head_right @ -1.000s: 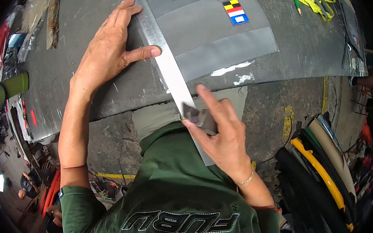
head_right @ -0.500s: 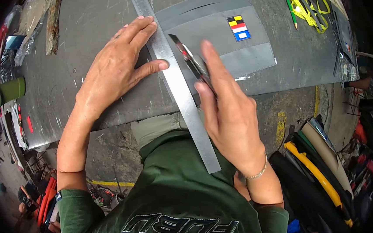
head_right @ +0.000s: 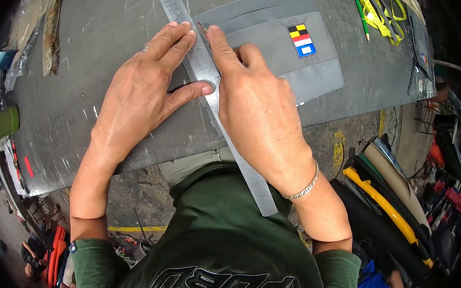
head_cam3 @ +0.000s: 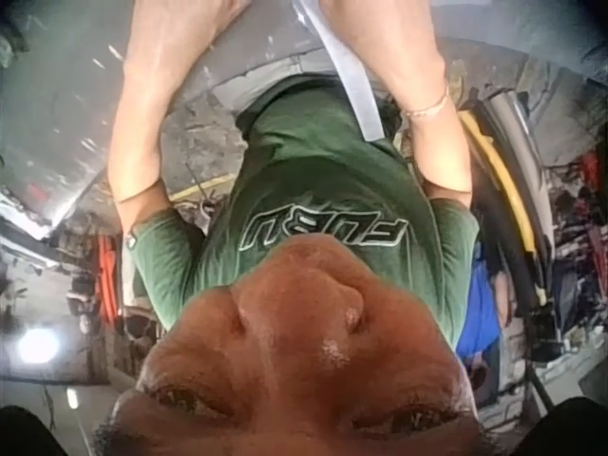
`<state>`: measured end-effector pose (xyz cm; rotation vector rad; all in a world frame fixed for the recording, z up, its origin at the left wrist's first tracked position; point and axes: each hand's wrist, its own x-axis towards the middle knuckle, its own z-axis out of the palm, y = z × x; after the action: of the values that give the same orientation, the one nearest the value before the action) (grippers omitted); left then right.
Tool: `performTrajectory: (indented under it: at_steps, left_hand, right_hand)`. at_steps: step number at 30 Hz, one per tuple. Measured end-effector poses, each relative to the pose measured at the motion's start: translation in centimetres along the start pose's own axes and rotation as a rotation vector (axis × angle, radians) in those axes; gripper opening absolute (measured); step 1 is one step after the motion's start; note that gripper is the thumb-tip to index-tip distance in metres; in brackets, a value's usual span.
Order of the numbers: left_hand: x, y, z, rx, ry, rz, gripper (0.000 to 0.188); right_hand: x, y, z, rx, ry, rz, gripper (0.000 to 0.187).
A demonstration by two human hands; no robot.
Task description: Cutting pieces of grey synthetic fabric material using a metal ruler and a utility knife on a workbench.
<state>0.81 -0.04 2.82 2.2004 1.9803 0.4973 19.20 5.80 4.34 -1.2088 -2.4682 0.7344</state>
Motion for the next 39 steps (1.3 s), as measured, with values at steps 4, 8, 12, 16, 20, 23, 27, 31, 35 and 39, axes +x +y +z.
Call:
performTrajectory:
  at_steps: [4,8,12,16,20,23,27,31,35,39]
  left_hand:
    - [0.0,-0.1,0.0,-0.002,-0.002,0.01,0.073]
    - [-0.1,-0.2,0.0,-0.005,-0.004,0.011,0.074]
    - [-0.1,-0.3,0.1,-0.017,-0.007,0.013,0.075]
    - [0.0,-0.2,0.1,-0.028,-0.001,0.015,0.074]
    - [0.0,-0.3,0.2,-0.045,0.016,0.025,0.073]
    - [0.1,-0.3,0.2,-0.046,0.013,0.027,0.073]
    - [0.0,-0.4,0.2,-0.051,0.0,0.011,0.074]
    - [0.0,-0.3,0.2,-0.048,0.006,0.015,0.074]
    - [0.0,-0.1,0.1,-0.038,0.0,0.009,0.074]
    - [0.0,-0.2,0.2,-0.033,0.007,0.019,0.073]
  right_hand:
    - [0.2,-0.1,0.0,-0.027,-0.009,0.004,0.058]
    - [0.3,-0.3,0.0,-0.027,-0.03,0.022,0.059]
    - [0.4,-0.3,-0.2,-0.035,-0.044,0.025,0.059]
    - [0.5,-0.5,-0.4,-0.038,-0.059,0.035,0.058]
    - [0.6,-0.7,-0.5,-0.069,-0.068,0.034,0.056]
    - [1.0,-1.1,-1.1,-0.107,-0.092,0.034,0.055]
    - [1.7,-1.3,-1.8,-0.178,-0.125,-0.035,0.053]
    - [2.2,-1.2,-2.3,-0.2,-0.144,-0.054,0.052]
    - [1.9,-1.3,-2.5,-0.169,-0.176,-0.04,0.052]
    - [1.7,-1.2,-2.4,-0.164,-0.17,-0.041,0.054]
